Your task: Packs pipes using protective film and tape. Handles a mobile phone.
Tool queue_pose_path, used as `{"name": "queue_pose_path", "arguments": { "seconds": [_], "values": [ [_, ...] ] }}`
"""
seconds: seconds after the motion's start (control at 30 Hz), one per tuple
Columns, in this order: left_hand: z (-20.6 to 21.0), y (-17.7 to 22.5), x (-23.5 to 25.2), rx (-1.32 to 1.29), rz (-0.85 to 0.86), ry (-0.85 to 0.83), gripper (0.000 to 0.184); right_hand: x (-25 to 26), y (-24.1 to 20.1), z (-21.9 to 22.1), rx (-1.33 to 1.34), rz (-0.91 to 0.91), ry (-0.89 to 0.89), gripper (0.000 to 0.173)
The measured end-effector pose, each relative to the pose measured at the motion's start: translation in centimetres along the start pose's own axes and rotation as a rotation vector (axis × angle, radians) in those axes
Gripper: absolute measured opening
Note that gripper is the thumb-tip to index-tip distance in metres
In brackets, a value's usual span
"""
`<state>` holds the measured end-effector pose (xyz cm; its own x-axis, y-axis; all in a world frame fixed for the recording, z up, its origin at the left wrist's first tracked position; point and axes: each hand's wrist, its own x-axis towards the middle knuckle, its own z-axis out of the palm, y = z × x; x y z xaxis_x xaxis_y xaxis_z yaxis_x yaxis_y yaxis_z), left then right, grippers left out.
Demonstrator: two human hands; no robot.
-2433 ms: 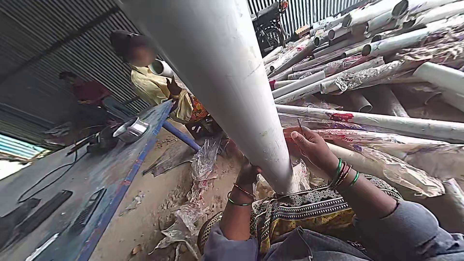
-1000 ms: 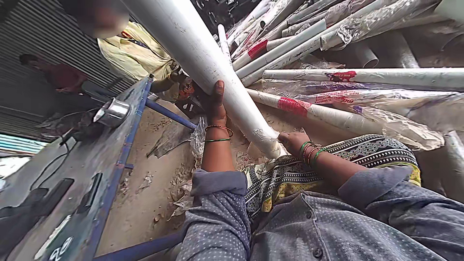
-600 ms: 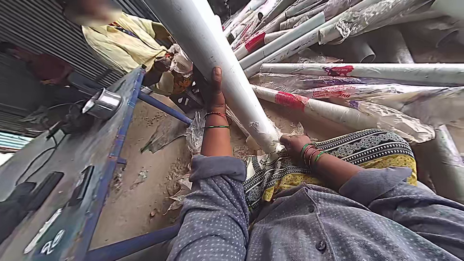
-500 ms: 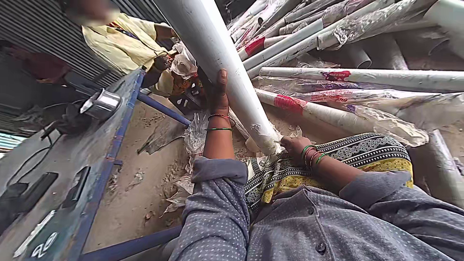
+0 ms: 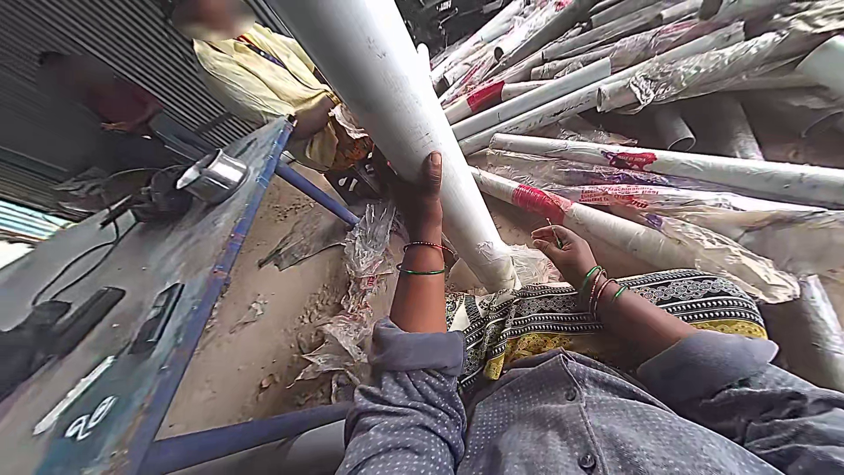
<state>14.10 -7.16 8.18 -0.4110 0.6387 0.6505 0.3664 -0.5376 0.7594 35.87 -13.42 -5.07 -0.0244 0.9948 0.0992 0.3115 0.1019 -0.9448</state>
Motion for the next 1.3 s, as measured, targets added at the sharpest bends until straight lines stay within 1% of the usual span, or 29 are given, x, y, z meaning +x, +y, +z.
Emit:
{"name": "queue_pose_path", "arguments": {
  "seconds": [0.07, 0.13, 0.2, 0.23, 0.3, 0.4, 0.47, 0.53, 0.63, 0.73, 0.8, 0.9, 0.97, 1.0, 1.07, 1.13, 1.17, 1.2, 1.23, 1.27, 1.3],
  "values": [
    [-0.2, 0.6, -0.5, 0.02, -0.009, 0.019, 0.107, 0.1, -1.4, 1.8, -0.069, -0.104, -0.106, 0.028],
    [-0.4, 1.2, -1.1, 0.017, -0.01, 0.026, 0.103, 0.2, -2.9, 3.4, -0.143, -0.135, -0.179, 0.035],
    [-1.0, 1.9, -1.9, 0.042, -0.051, -0.002, 0.103, 0.1, -4.2, 4.3, -0.182, -0.075, -0.203, 0.039],
    [-1.6, 2.3, -2.4, 0.051, -0.086, -0.05, 0.105, 0.2, -4.6, 4.6, -0.185, -0.037, -0.21, 0.039],
    [-3.1, 2.2, -2.3, 0.033, -0.075, -0.141, 0.111, 0.3, -5.0, 4.9, -0.214, 0.01, -0.244, 0.037],
    [-5.2, 0.7, -0.6, -0.101, -0.027, -0.299, 0.129, 0.4, -5.2, 5.1, -0.236, 0.022, -0.305, 0.036],
    [-5.6, 0.0, -0.1, -0.185, -0.072, -0.334, 0.132, 0.4, -5.2, 5.5, -0.217, 0.03, -0.321, 0.034],
    [-5.0, -0.1, 0.3, -0.236, -0.123, -0.293, 0.127, 0.4, -5.1, 5.8, -0.19, 0.02, -0.315, 0.032],
    [-3.5, -0.9, 1.6, -0.271, -0.076, -0.195, 0.131, 0.3, -4.9, 6.4, -0.117, 0.018, -0.249, 0.028],
    [-2.8, -0.9, 1.8, -0.264, -0.045, -0.143, 0.129, 0.5, -4.7, 6.5, -0.05, 0.056, -0.197, 0.025],
    [-2.6, -0.9, 1.8, -0.23, -0.041, -0.113, 0.127, 0.7, -4.5, 6.5, -0.028, 0.046, -0.192, 0.019],
    [-2.4, -0.9, 1.8, -0.186, -0.029, -0.084, 0.125, 0.8, -3.9, 6.5, 0.007, -0.041, -0.18, 0.013],
    [-2.4, -0.9, 1.9, -0.171, -0.02, -0.069, 0.127, 0.6, -3.4, 6.4, -0.045, -0.132, -0.194, 0.014],
    [-2.4, -0.9, 2.0, -0.17, -0.013, -0.062, 0.126, 0.2, -3.2, 6.3, -0.132, -0.162, -0.251, 0.019],
    [-2.5, -1.1, 2.2, -0.173, -0.006, -0.05, 0.122, -1.0, -2.5, 6.2, -0.392, -0.184, -0.487, 0.029],
    [-2.5, -1.6, 2.7, -0.149, -0.017, -0.028, 0.12, -2.7, -1.1, 6.7, -0.567, -0.205, -0.685, 0.029],
    [-2.5, -1.8, 3.0, -0.133, -0.022, -0.015, 0.119, -3.1, -0.8, 6.8, -0.614, -0.204, -0.73, 0.028],
    [-2.6, -2.0, 3.2, -0.123, -0.033, -0.009, 0.117, -3.1, -0.9, 6.6, -0.61, -0.194, -0.716, 0.029],
    [-2.9, -2.2, 3.4, -0.115, -0.043, -0.005, 0.116, -2.7, -1.1, 6.1, -0.553, -0.173, -0.646, 0.032],
    [-3.2, -2.3, 3.5, -0.1, -0.058, -0.004, 0.116, -2.1, -1.3, 5.5, -0.446, -0.129, -0.545, 0.034],
    [-3.5, -2.2, 3.6, -0.083, -0.068, -0.007, 0.117, -1.4, -1.3, 4.9, -0.324, -0.097, -0.417, 0.033]
  ]
}}
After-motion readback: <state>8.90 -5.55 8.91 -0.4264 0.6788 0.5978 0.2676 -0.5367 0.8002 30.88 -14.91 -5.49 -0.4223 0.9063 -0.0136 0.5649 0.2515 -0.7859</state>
